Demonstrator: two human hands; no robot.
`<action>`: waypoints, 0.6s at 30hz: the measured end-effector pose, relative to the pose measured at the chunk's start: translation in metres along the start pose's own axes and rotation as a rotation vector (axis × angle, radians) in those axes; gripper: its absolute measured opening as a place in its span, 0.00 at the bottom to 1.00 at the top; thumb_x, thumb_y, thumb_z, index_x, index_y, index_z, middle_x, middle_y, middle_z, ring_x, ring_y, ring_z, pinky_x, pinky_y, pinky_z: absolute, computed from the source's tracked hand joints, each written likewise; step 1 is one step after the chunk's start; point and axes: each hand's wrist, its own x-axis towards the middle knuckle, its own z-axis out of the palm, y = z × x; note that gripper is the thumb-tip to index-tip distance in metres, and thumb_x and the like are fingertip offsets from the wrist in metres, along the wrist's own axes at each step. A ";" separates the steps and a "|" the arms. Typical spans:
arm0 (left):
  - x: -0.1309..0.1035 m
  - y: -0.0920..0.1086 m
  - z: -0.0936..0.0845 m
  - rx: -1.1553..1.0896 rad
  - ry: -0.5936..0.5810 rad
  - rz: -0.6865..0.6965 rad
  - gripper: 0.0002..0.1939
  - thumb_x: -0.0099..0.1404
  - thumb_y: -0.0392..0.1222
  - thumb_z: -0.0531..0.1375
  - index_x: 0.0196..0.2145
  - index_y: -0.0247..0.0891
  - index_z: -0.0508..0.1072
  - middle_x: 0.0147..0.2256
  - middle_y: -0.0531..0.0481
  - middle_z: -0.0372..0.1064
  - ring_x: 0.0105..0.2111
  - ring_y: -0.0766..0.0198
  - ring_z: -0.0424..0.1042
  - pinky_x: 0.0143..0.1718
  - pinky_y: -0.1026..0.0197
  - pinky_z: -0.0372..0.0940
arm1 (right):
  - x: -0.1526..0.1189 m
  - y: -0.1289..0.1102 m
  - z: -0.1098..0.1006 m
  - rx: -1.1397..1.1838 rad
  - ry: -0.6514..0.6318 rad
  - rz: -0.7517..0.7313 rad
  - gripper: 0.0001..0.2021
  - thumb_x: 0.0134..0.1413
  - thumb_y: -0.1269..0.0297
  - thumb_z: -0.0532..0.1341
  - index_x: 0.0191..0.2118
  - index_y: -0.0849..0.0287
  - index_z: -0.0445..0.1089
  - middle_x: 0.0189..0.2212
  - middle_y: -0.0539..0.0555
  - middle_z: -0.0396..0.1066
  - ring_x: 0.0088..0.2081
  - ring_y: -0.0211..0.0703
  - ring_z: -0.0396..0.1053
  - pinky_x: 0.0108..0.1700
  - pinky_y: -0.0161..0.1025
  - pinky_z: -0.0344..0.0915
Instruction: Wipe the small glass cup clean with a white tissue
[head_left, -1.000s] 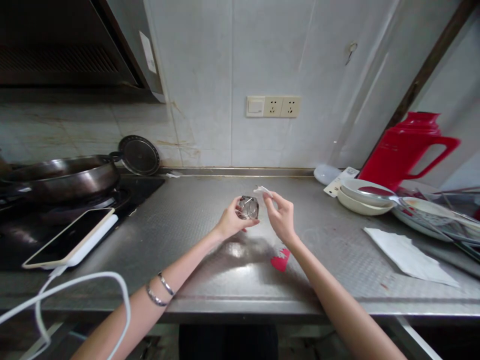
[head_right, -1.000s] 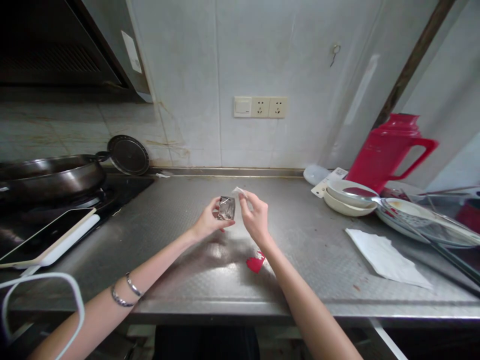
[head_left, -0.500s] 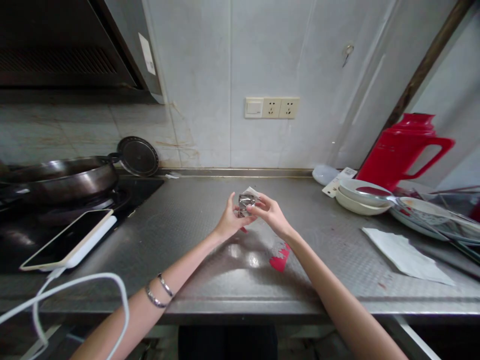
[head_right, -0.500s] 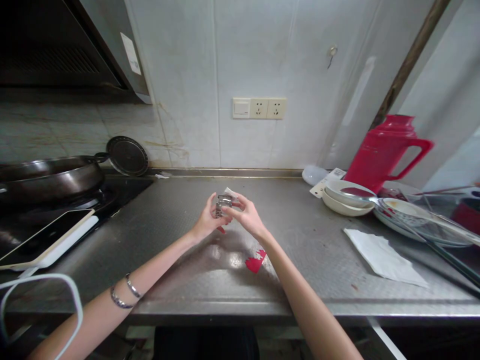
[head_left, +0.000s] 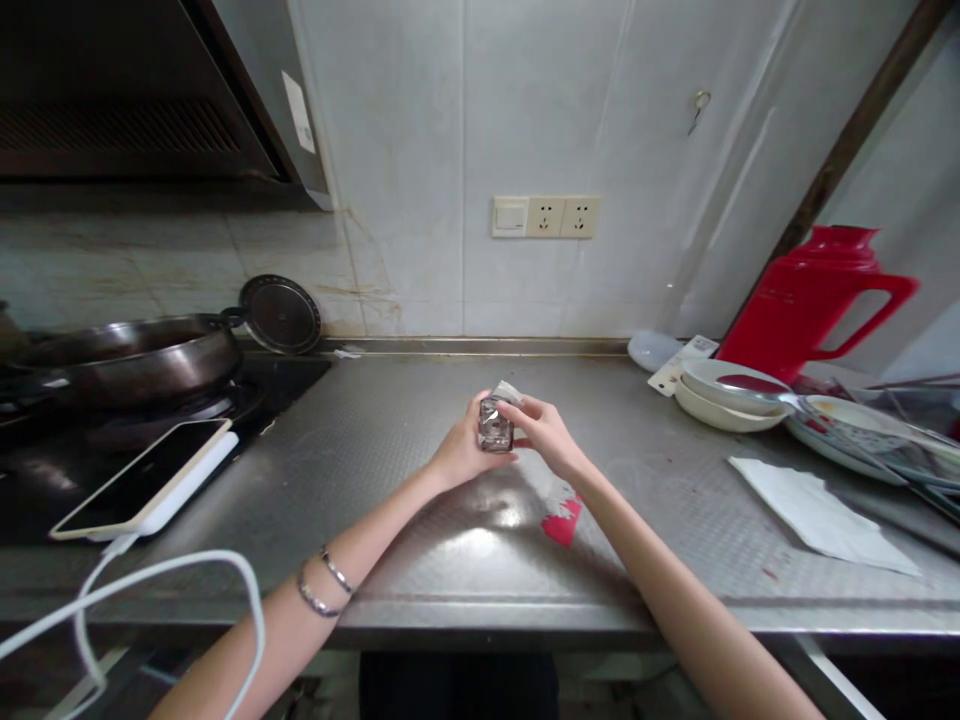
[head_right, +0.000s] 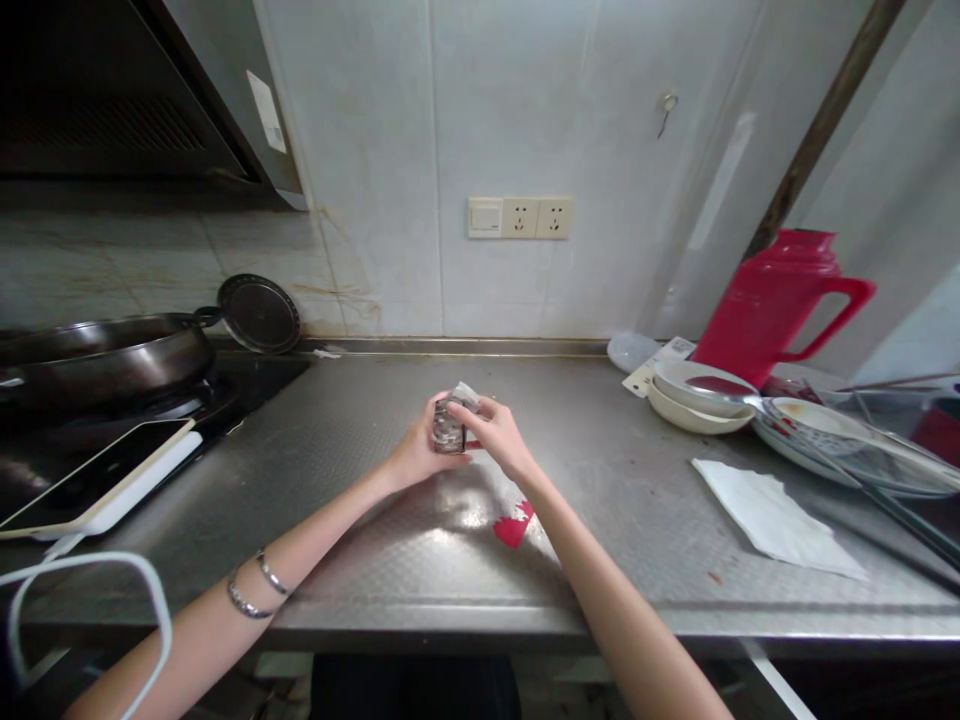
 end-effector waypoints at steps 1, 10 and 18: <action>0.000 0.002 0.001 -0.011 0.003 0.009 0.47 0.43 0.41 0.71 0.57 0.41 0.54 0.47 0.43 0.68 0.45 0.56 0.70 0.47 0.55 0.64 | 0.001 0.002 -0.001 0.006 -0.009 0.005 0.20 0.49 0.48 0.61 0.39 0.60 0.72 0.35 0.56 0.75 0.33 0.43 0.73 0.27 0.35 0.70; -0.005 0.008 0.010 -0.120 -0.037 -0.053 0.43 0.43 0.41 0.71 0.54 0.39 0.55 0.42 0.47 0.70 0.36 0.62 0.72 0.38 0.62 0.65 | 0.013 0.017 -0.015 -0.455 0.207 -0.342 0.23 0.56 0.48 0.53 0.20 0.61 0.66 0.16 0.47 0.61 0.21 0.35 0.59 0.23 0.31 0.56; 0.000 0.001 0.011 -0.130 0.081 -0.097 0.36 0.43 0.44 0.71 0.48 0.38 0.62 0.37 0.49 0.72 0.35 0.63 0.72 0.37 0.62 0.66 | -0.003 0.010 -0.003 -0.494 0.225 -0.562 0.17 0.59 0.56 0.52 0.35 0.58 0.75 0.27 0.51 0.74 0.28 0.42 0.70 0.31 0.35 0.62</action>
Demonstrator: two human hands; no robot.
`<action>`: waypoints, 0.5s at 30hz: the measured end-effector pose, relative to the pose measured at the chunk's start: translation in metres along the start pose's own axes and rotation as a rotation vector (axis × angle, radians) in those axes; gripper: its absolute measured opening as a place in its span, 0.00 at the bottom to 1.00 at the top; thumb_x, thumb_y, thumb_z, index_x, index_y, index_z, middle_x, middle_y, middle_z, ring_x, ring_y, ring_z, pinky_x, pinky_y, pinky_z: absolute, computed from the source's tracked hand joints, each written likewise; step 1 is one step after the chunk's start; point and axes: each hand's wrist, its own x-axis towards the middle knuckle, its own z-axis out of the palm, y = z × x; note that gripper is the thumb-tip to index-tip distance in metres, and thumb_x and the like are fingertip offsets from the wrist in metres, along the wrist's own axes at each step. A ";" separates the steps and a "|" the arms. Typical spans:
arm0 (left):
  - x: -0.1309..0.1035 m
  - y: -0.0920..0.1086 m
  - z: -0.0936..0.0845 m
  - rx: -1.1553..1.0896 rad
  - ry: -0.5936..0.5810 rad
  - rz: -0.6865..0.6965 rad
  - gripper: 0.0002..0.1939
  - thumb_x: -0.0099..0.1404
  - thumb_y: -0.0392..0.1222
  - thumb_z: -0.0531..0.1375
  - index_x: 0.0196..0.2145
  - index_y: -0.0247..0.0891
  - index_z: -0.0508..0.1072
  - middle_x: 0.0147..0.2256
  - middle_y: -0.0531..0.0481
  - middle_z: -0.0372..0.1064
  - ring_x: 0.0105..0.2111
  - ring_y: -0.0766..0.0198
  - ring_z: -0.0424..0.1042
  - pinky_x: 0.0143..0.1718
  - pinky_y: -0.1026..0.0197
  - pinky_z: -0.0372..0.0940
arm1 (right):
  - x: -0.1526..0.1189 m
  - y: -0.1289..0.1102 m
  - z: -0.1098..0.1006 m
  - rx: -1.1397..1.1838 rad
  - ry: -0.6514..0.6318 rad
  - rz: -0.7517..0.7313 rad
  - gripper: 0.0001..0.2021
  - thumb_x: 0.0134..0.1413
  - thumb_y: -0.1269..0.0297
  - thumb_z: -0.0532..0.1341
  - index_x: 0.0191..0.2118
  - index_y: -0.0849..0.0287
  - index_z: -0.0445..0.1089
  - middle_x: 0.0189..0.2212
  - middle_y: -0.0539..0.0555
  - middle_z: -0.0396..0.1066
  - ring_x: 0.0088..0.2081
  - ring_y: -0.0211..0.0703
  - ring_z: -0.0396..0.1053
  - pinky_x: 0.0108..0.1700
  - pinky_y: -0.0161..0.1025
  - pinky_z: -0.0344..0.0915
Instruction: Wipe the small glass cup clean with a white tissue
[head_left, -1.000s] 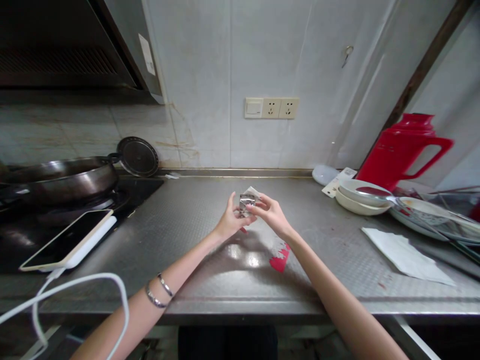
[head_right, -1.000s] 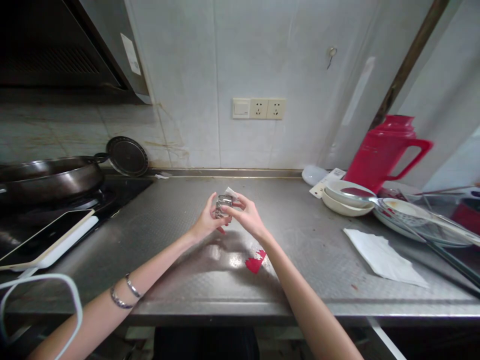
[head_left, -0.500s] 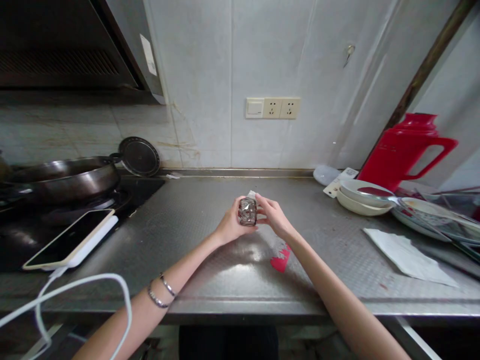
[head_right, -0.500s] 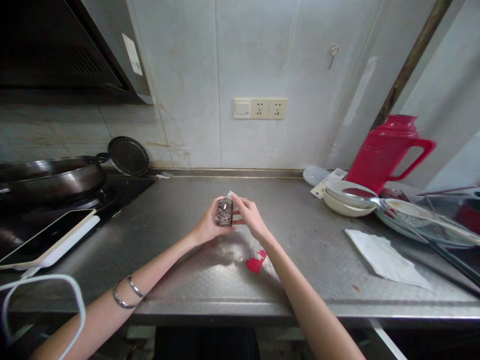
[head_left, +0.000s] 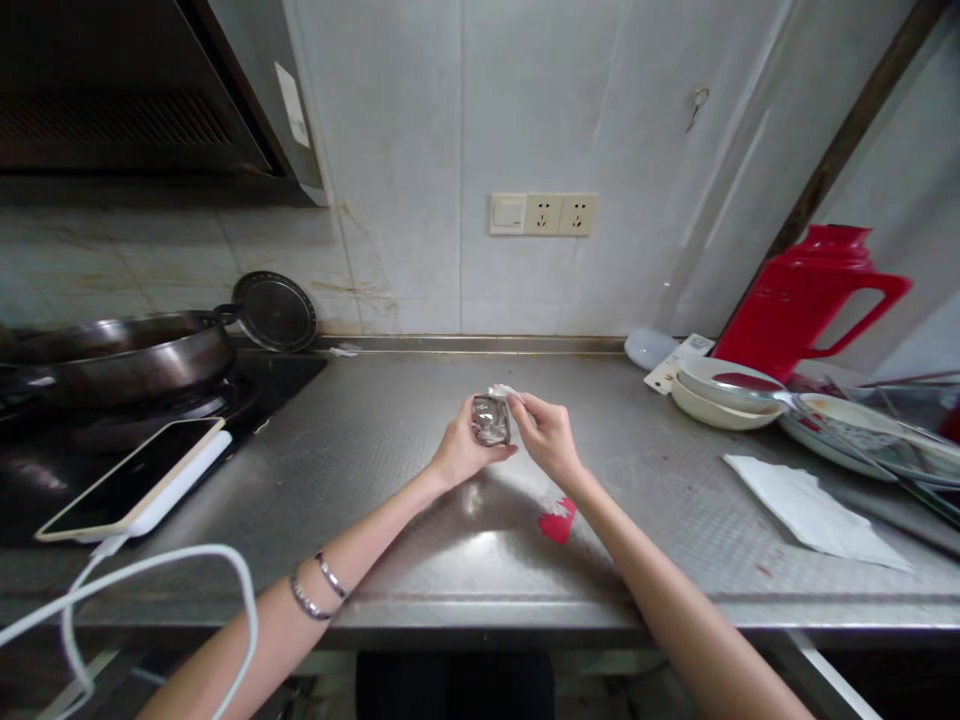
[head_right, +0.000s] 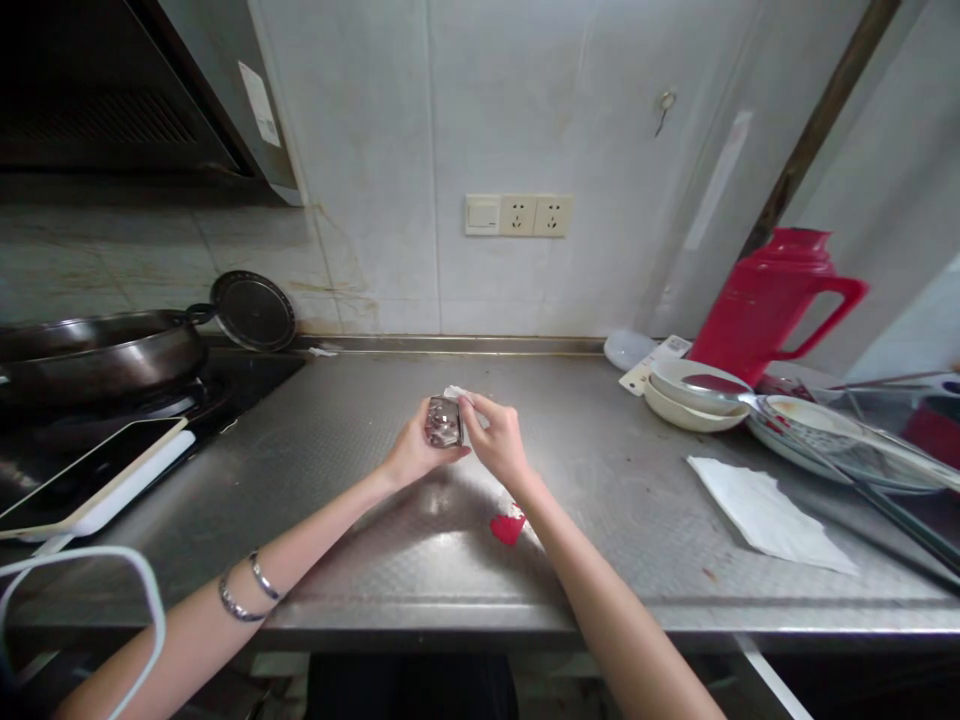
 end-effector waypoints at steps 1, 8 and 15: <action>0.001 -0.001 0.000 -0.021 0.017 -0.015 0.36 0.43 0.44 0.71 0.47 0.38 0.62 0.38 0.48 0.72 0.35 0.63 0.72 0.35 0.63 0.67 | -0.001 -0.001 0.000 0.009 -0.002 -0.004 0.16 0.59 0.56 0.52 0.38 0.57 0.75 0.28 0.52 0.74 0.30 0.43 0.71 0.32 0.36 0.64; 0.007 -0.004 -0.004 -0.113 0.028 -0.121 0.33 0.45 0.48 0.69 0.46 0.39 0.61 0.35 0.50 0.70 0.30 0.64 0.71 0.20 0.68 0.64 | -0.003 -0.005 0.000 0.139 -0.036 0.066 0.19 0.59 0.53 0.52 0.29 0.58 0.74 0.23 0.50 0.71 0.30 0.43 0.70 0.31 0.35 0.64; 0.001 -0.005 0.000 0.096 0.007 0.025 0.38 0.40 0.41 0.71 0.49 0.39 0.63 0.36 0.51 0.70 0.32 0.63 0.71 0.33 0.63 0.66 | 0.003 -0.003 -0.004 0.040 0.070 0.019 0.16 0.60 0.56 0.52 0.38 0.57 0.74 0.31 0.53 0.75 0.37 0.45 0.72 0.39 0.38 0.66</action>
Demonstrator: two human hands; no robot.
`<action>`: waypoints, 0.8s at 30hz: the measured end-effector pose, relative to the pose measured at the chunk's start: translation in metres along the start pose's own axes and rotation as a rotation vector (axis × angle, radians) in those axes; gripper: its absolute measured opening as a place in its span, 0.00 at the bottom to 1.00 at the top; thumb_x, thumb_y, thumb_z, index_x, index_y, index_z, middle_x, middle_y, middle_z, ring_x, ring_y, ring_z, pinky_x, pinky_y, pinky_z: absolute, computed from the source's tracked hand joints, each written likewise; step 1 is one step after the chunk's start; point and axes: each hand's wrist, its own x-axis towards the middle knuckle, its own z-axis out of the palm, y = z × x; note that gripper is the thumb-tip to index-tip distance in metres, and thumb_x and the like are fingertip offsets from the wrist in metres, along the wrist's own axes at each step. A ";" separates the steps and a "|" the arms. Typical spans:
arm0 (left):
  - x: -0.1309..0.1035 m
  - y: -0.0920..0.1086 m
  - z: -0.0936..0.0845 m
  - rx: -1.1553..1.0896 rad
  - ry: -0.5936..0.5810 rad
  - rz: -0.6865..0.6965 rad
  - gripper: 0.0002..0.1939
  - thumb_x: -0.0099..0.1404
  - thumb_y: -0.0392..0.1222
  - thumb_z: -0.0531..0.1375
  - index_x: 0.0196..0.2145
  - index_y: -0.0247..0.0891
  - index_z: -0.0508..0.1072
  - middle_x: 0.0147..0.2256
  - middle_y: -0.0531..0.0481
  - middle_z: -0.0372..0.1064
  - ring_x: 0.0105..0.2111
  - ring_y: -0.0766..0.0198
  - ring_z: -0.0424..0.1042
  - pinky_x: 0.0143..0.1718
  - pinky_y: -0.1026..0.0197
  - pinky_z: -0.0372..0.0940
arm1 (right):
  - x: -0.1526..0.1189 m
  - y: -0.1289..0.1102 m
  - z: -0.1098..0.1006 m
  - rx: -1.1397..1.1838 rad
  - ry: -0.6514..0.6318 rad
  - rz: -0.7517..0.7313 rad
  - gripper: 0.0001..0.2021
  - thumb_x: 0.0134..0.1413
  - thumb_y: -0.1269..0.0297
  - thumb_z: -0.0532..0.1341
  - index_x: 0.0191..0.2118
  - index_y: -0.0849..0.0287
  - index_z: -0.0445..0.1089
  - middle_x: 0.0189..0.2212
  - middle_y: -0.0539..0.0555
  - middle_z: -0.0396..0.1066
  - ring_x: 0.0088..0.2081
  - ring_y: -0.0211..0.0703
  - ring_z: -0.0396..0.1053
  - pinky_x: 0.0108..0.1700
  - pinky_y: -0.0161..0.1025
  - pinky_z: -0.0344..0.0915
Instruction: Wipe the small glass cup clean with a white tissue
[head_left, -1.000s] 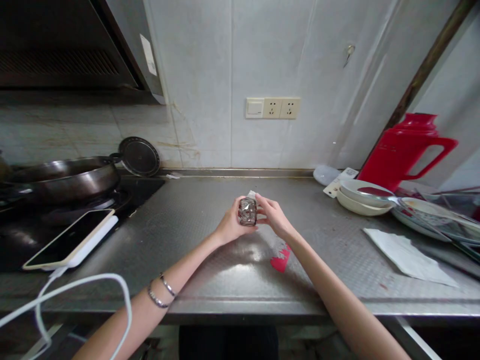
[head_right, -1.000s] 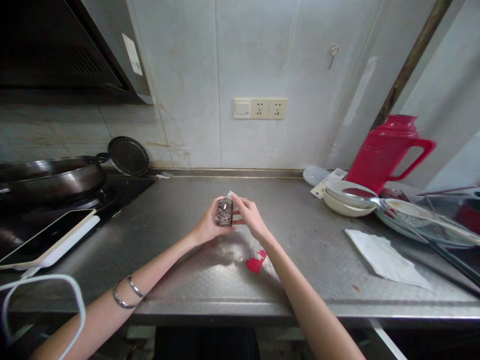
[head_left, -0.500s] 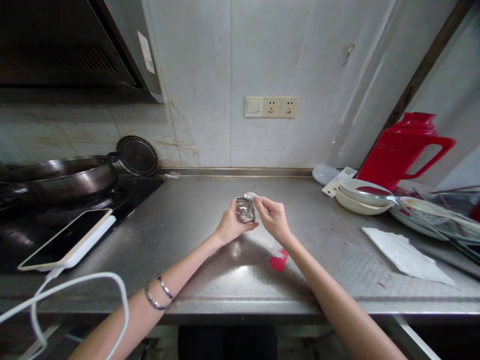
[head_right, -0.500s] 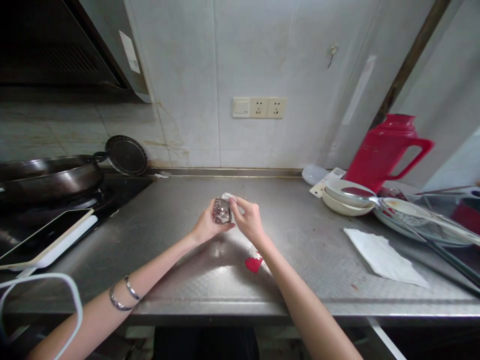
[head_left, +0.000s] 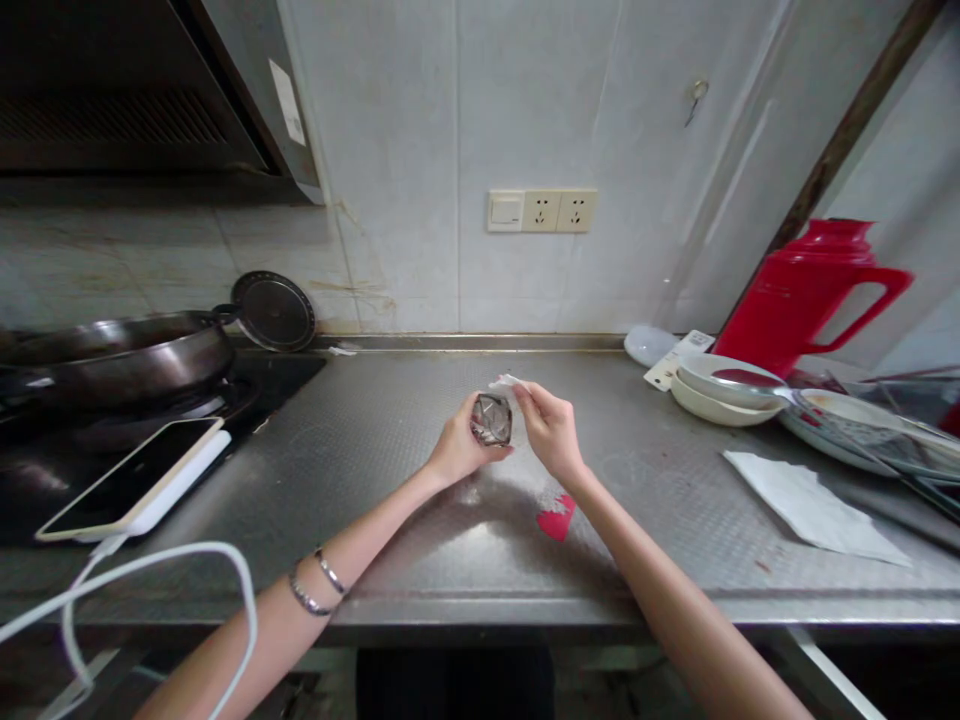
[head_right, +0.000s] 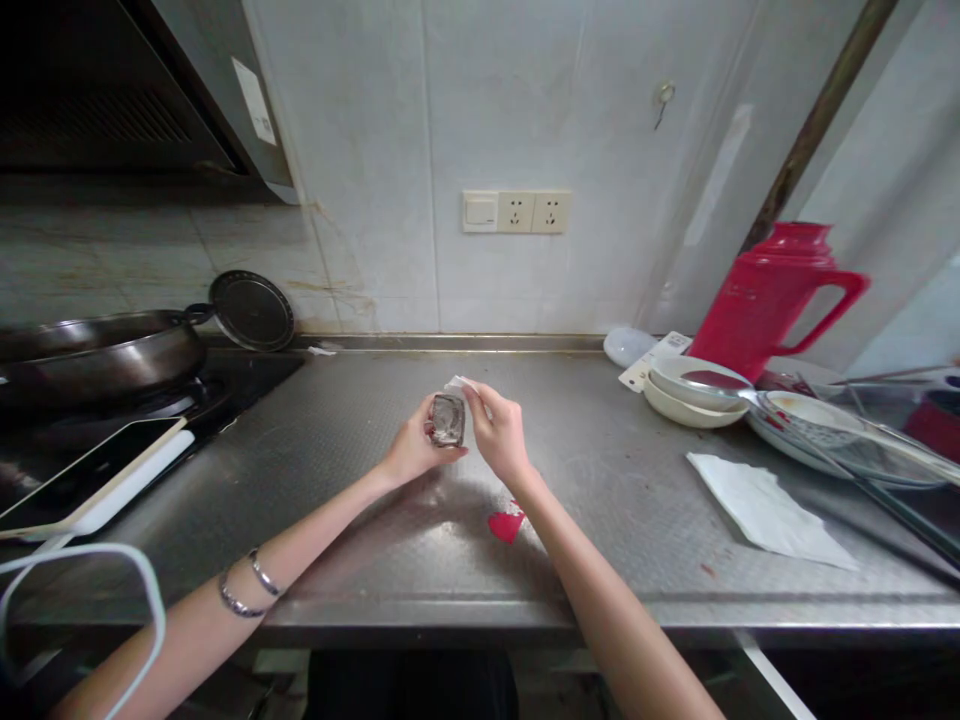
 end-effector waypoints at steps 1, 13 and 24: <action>-0.002 0.000 0.002 0.021 -0.025 0.013 0.38 0.40 0.41 0.71 0.49 0.39 0.63 0.36 0.51 0.70 0.32 0.62 0.70 0.34 0.62 0.66 | 0.000 0.000 0.000 -0.022 -0.046 -0.022 0.16 0.60 0.56 0.52 0.38 0.57 0.74 0.32 0.53 0.76 0.37 0.46 0.73 0.39 0.38 0.67; 0.005 -0.008 0.002 0.045 -0.036 -0.047 0.33 0.42 0.47 0.70 0.45 0.39 0.66 0.36 0.50 0.71 0.32 0.63 0.71 0.31 0.63 0.67 | -0.003 -0.007 0.000 0.072 -0.218 -0.122 0.18 0.58 0.55 0.53 0.25 0.56 0.73 0.18 0.46 0.69 0.30 0.44 0.72 0.54 0.49 0.63; -0.002 -0.001 0.005 -0.119 -0.085 -0.133 0.33 0.43 0.47 0.70 0.46 0.37 0.65 0.31 0.51 0.69 0.25 0.67 0.68 0.18 0.69 0.63 | 0.000 0.009 0.002 -0.078 -0.132 -0.048 0.14 0.61 0.60 0.52 0.38 0.57 0.74 0.31 0.52 0.76 0.32 0.41 0.73 0.33 0.35 0.66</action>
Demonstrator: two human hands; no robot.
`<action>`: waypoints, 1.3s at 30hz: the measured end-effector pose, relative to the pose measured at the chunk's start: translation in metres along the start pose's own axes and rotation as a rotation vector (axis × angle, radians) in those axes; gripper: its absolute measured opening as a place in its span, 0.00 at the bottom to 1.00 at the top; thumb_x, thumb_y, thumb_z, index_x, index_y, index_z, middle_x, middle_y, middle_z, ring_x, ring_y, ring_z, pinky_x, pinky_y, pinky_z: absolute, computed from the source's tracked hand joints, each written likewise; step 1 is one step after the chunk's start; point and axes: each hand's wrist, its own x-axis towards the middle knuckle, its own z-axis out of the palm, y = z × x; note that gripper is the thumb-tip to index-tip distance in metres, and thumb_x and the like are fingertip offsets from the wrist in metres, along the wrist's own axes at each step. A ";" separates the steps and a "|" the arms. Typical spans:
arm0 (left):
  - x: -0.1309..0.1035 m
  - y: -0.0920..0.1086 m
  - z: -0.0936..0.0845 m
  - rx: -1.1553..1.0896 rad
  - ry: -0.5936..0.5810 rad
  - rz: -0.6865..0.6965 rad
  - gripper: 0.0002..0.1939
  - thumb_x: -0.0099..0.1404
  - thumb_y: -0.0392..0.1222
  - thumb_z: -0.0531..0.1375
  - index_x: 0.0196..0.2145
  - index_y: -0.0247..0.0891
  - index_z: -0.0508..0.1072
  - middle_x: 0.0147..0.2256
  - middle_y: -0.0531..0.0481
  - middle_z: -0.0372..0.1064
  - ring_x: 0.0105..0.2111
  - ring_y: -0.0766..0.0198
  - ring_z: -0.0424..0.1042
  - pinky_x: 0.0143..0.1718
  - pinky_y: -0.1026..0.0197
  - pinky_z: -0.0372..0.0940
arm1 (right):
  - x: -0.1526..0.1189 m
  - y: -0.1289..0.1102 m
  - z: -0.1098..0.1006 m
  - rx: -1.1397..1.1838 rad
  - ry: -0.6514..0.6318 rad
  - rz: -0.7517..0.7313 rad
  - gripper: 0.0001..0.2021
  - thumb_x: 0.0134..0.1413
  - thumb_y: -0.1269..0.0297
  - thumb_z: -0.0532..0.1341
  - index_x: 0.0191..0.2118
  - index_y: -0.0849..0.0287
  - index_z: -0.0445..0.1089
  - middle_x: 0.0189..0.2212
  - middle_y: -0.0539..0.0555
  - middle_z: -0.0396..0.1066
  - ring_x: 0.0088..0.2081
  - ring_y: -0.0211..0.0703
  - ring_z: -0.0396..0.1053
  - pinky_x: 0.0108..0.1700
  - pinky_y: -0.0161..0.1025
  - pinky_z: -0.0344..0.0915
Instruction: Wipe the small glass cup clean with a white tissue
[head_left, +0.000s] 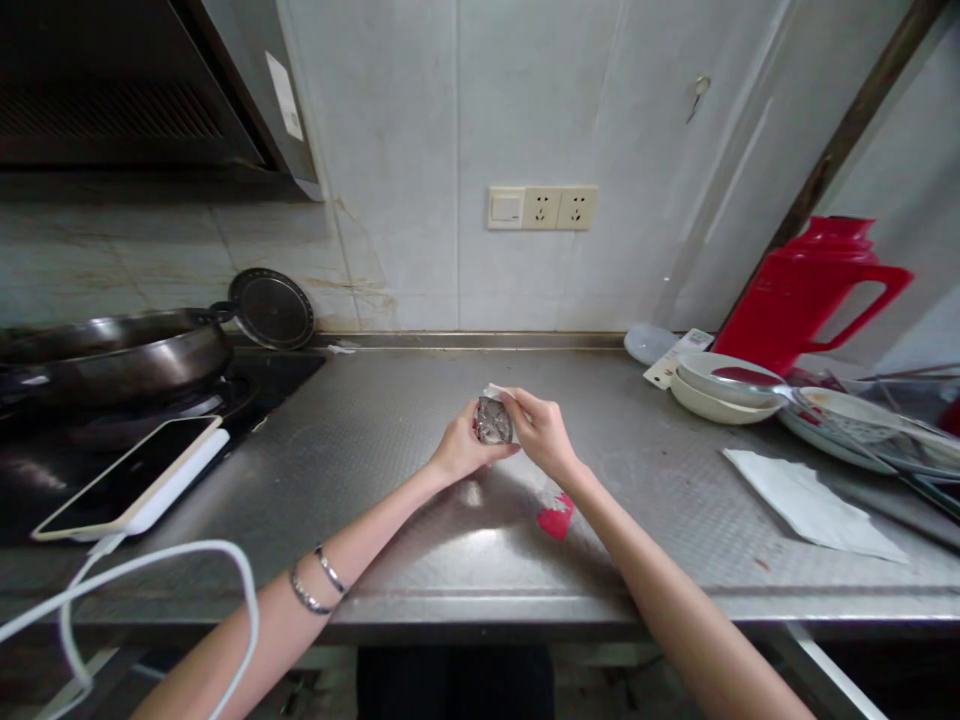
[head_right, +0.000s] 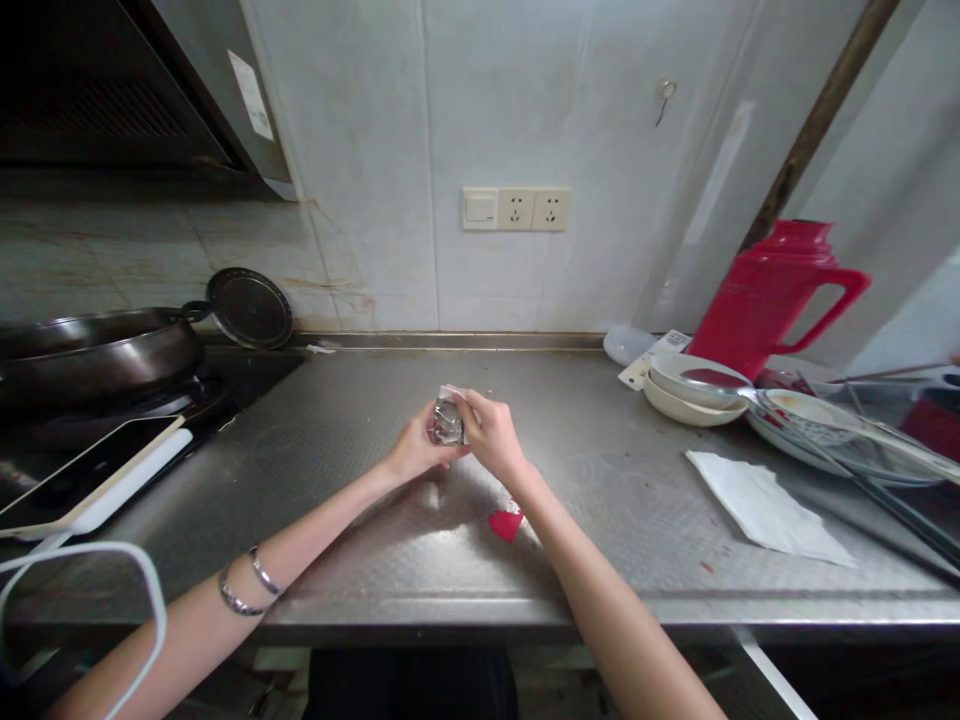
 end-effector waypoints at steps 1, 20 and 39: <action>0.000 0.000 0.000 -0.001 0.003 -0.004 0.33 0.43 0.46 0.70 0.46 0.37 0.65 0.32 0.50 0.70 0.27 0.66 0.69 0.18 0.69 0.64 | -0.001 0.000 0.002 0.004 -0.032 -0.046 0.14 0.61 0.62 0.51 0.42 0.56 0.73 0.36 0.53 0.76 0.36 0.43 0.74 0.38 0.37 0.68; -0.003 0.014 -0.002 -0.015 -0.017 -0.098 0.31 0.46 0.49 0.69 0.46 0.33 0.67 0.34 0.47 0.70 0.28 0.63 0.69 0.15 0.68 0.64 | 0.000 0.001 0.002 -0.027 0.153 0.004 0.14 0.60 0.61 0.52 0.31 0.59 0.73 0.24 0.49 0.73 0.30 0.41 0.73 0.43 0.37 0.68; 0.003 0.022 -0.012 -0.169 0.033 -0.198 0.26 0.51 0.52 0.64 0.45 0.36 0.70 0.30 0.50 0.68 0.25 0.66 0.67 0.14 0.68 0.64 | -0.009 -0.010 0.003 0.137 0.148 -0.091 0.13 0.59 0.66 0.54 0.42 0.54 0.75 0.33 0.46 0.77 0.40 0.46 0.75 0.56 0.51 0.65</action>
